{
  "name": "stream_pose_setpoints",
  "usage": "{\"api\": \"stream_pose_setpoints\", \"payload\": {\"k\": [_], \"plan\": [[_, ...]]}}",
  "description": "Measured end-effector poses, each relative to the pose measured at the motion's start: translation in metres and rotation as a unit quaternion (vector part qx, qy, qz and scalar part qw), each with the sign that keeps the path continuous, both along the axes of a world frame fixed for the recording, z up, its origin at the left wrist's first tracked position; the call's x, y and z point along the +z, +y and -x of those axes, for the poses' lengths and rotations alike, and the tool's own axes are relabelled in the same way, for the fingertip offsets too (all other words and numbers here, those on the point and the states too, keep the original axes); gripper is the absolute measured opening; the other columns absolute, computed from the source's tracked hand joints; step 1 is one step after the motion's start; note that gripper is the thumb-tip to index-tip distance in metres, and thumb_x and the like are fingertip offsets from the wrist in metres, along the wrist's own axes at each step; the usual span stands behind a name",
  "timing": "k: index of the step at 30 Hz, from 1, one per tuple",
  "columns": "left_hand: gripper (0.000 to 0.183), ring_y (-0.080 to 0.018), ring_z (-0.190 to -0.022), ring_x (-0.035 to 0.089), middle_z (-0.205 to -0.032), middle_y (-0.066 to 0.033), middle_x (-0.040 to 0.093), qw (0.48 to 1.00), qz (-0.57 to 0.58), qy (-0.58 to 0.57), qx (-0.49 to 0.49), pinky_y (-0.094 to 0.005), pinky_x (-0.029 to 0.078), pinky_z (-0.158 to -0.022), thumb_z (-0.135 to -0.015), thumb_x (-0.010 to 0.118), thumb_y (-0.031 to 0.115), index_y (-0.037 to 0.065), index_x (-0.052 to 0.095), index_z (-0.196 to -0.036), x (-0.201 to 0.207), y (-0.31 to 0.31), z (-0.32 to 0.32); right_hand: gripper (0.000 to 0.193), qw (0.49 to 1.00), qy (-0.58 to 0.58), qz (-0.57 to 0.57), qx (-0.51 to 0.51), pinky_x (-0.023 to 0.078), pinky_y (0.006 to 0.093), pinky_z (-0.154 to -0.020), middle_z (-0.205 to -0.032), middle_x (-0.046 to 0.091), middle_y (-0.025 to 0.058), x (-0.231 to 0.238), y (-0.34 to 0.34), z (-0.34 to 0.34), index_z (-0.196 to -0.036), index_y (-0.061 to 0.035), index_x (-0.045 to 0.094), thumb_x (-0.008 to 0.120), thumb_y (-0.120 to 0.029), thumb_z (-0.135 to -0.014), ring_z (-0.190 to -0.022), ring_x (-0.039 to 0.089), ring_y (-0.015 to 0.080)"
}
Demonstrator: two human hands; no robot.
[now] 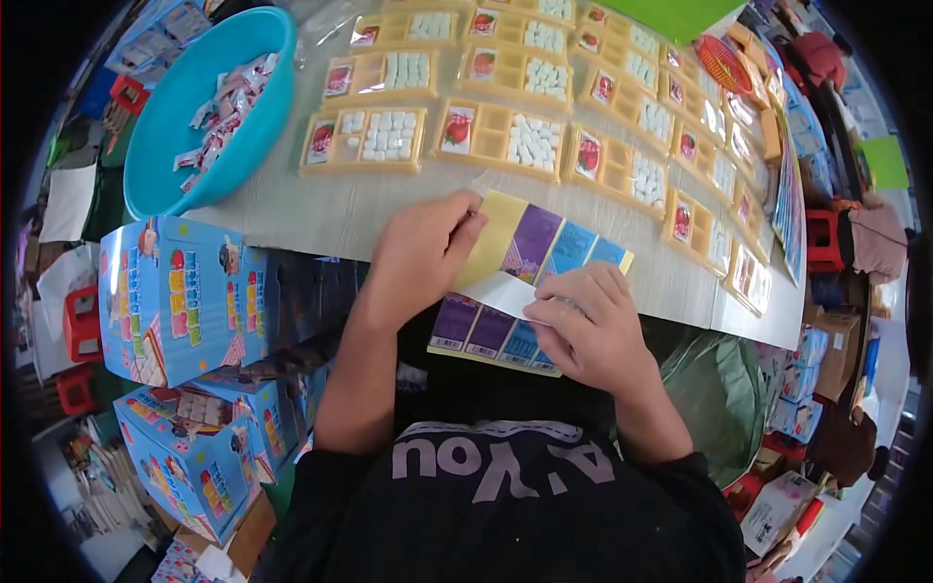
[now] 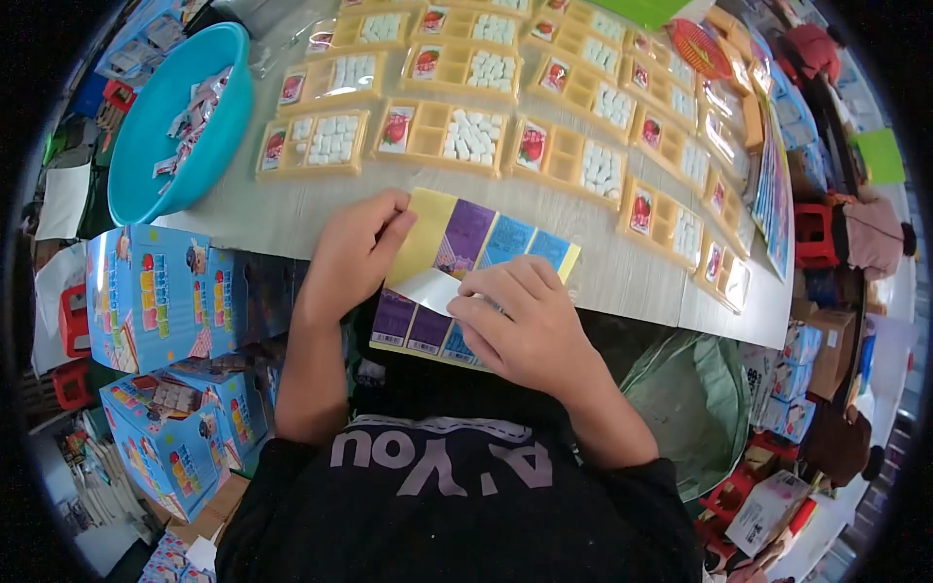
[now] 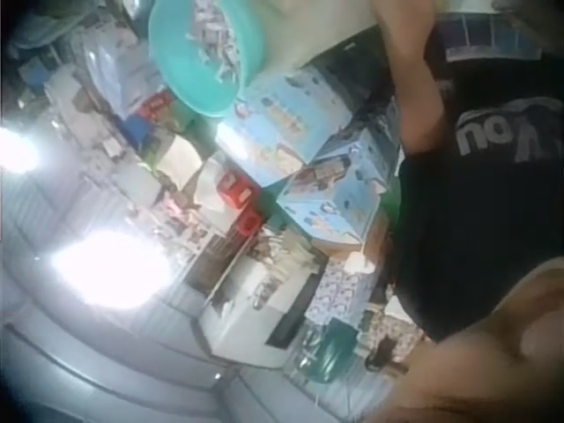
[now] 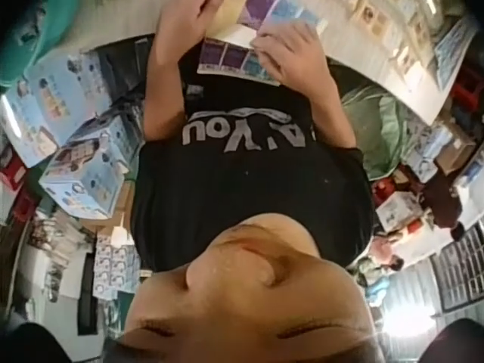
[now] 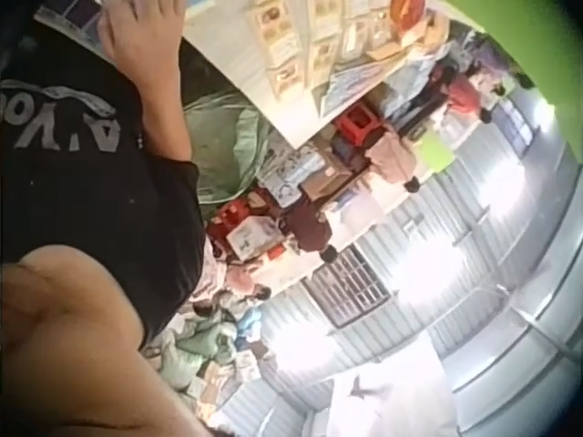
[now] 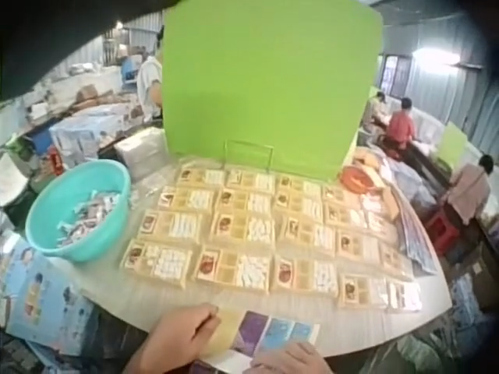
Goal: Peeling labels from a backing sheet and wrapping them around plastic trays containing marshmallows.
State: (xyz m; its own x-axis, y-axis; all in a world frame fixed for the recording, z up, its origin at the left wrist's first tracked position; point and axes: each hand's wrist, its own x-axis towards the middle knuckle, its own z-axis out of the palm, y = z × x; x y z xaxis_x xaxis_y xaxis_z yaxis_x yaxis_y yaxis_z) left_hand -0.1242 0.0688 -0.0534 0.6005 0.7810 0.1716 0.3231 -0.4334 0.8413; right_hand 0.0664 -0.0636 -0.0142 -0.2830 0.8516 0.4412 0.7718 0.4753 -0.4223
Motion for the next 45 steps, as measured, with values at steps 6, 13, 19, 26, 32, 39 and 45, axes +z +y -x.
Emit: {"api": "stream_pose_setpoints", "payload": {"k": [6,13,19,26,32,39,45], "plan": [[0.016,-0.0248,-0.062,0.052,-0.074,-0.0166,0.057,1.0,0.005,0.018,0.015,-0.0333,0.045,-0.062,-0.099,0.059,0.015,-0.001,0.059,-0.098,0.003,-0.008,-0.001,0.027,1.0,0.023,-0.003,0.0,0.045,0.0387,-0.074,-0.095,0.063,0.0041,0.002,-0.025,-0.008,-0.091,-0.0103,0.066,0.077,-0.002,-0.068,-0.082,0.059,0.0266],[0.015,-0.0387,-0.069,0.062,-0.075,-0.0204,0.061,0.997,0.05,0.026,0.054,-0.0404,0.046,-0.06,-0.099,0.058,0.016,0.001,0.057,-0.096,0.005,-0.012,-0.004,0.025,0.998,0.048,0.022,-0.016,0.045,0.0384,-0.073,-0.091,0.064,0.0055,0.005,-0.074,-0.056,-0.089,-0.0081,0.066,0.073,0.001,-0.066,-0.081,0.059,0.0274],[0.014,-0.0246,-0.06,0.054,-0.071,-0.0174,0.057,0.996,0.015,0.035,0.083,-0.0345,0.045,-0.06,-0.099,0.06,0.013,0.0,0.057,-0.097,-0.001,-0.012,-0.007,0.015,0.972,0.169,0.047,-0.155,0.043,0.0362,-0.072,-0.088,0.063,0.0101,0.019,-0.132,-0.102,-0.084,-0.0047,0.063,0.068,-0.003,-0.07,-0.08,0.057,0.0259],[0.012,-0.0077,-0.073,0.051,-0.078,-0.0029,0.059,0.998,0.028,0.001,0.059,-0.0248,0.044,-0.066,-0.1,0.058,0.01,-0.002,0.059,-0.097,-0.021,-0.007,0.005,0.014,0.926,0.351,0.049,-0.129,0.041,0.0334,-0.07,-0.087,0.062,0.0139,0.016,-0.166,-0.138,-0.085,-0.0022,0.062,0.067,-0.013,-0.078,-0.08,0.055,0.0234],[0.013,-0.0029,-0.079,0.054,-0.087,0.0024,0.061,0.99,0.134,-0.021,0.031,-0.0196,0.044,-0.067,-0.103,0.054,0.009,-0.001,0.061,-0.109,-0.004,-0.027,-0.012,0.011,0.87,0.452,0.091,-0.172,0.041,0.0289,-0.071,-0.092,0.058,0.0071,-0.002,-0.167,-0.142,-0.098,0.0004,0.062,0.063,-0.004,-0.088,-0.081,0.053,0.0161],[0.022,-0.0059,-0.084,0.06,-0.095,-0.0025,0.067,0.995,0.096,0.005,0.004,-0.0205,0.047,-0.072,-0.104,0.054,0.01,-0.004,0.062,-0.118,0.002,-0.038,-0.028,0.015,0.804,0.563,0.119,-0.151,0.04,0.0234,-0.074,-0.097,0.058,0.0038,-0.006,-0.177,-0.14,-0.103,0.0008,0.063,0.067,-0.007,-0.09,-0.086,0.053,0.0093],[0.023,-0.0066,-0.087,0.06,-0.097,-0.0028,0.067,0.995,0.091,0.007,-0.042,-0.0206,0.047,-0.076,-0.104,0.054,0.01,-0.004,0.062,-0.12,0.016,-0.043,-0.049,0.013,0.771,0.602,0.149,-0.145,0.042,0.0254,-0.075,-0.095,0.059,0.0033,-0.005,-0.187,-0.144,-0.099,0.0,0.065,0.069,-0.007,-0.089,-0.085,0.054,0.0108]]}}
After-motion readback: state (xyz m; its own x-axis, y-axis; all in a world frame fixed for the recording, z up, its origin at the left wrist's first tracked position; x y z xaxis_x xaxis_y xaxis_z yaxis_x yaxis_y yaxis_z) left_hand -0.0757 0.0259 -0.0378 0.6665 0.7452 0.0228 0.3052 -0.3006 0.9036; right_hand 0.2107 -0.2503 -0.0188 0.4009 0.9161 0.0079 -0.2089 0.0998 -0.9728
